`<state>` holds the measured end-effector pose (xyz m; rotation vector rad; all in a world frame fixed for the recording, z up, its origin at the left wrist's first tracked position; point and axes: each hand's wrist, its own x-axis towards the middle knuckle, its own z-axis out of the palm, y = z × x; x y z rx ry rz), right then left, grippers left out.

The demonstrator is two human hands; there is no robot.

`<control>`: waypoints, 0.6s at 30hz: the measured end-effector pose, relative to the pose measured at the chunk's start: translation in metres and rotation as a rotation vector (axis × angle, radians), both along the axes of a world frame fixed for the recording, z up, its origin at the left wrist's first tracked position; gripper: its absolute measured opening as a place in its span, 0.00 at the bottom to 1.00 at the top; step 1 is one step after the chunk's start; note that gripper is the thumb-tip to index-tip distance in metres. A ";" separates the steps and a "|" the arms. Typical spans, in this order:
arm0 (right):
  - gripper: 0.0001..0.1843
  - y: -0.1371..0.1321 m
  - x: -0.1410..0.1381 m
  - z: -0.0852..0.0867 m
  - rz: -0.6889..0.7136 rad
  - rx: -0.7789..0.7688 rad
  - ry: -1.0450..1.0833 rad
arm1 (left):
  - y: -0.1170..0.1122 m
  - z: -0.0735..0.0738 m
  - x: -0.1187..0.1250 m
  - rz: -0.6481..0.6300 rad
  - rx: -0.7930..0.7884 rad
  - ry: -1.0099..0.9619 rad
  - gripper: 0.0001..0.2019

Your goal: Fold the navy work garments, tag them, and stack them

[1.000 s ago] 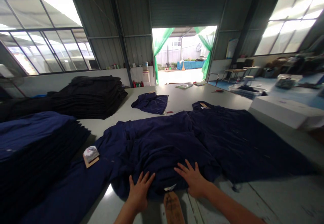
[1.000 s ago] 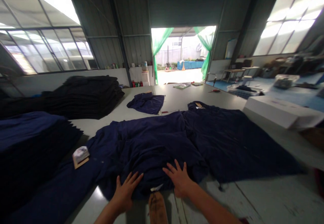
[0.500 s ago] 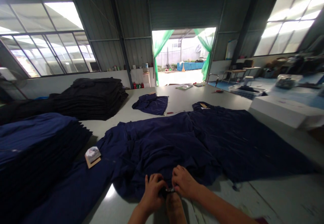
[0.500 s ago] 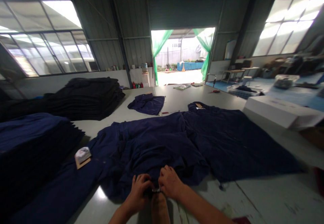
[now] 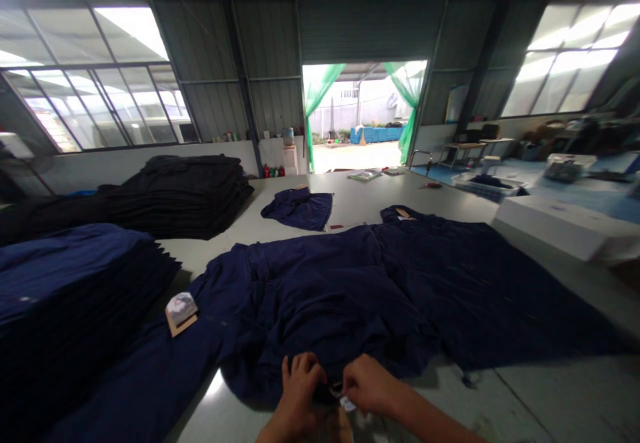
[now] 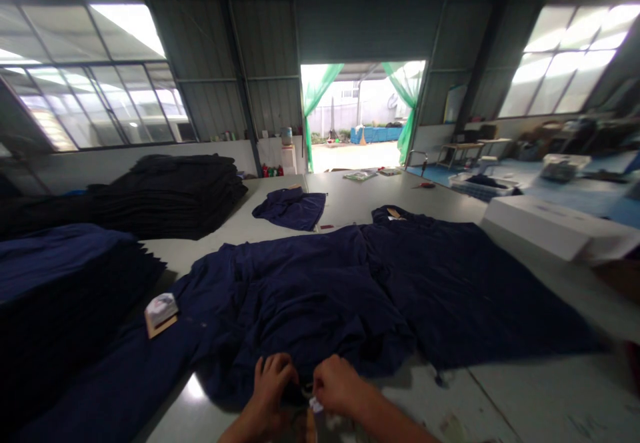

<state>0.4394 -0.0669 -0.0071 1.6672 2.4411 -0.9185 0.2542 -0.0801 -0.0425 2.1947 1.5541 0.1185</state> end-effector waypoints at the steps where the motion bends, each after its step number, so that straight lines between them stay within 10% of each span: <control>1: 0.17 -0.001 0.001 -0.006 -0.057 -0.049 0.058 | -0.003 0.005 0.004 0.036 0.019 -0.001 0.14; 7: 0.16 -0.004 -0.006 -0.024 -0.220 -0.191 0.294 | -0.002 -0.002 0.023 0.174 -0.268 -0.181 0.20; 11: 0.13 -0.010 -0.007 -0.008 -0.063 -0.128 0.258 | 0.008 -0.016 0.016 0.237 -0.396 -0.336 0.17; 15: 0.15 -0.011 0.011 -0.010 0.049 -0.029 0.145 | 0.009 -0.001 -0.009 0.148 -0.112 -0.133 0.16; 18: 0.37 -0.002 0.032 -0.036 -0.032 0.230 -0.085 | 0.006 0.008 -0.028 0.151 -0.070 0.173 0.34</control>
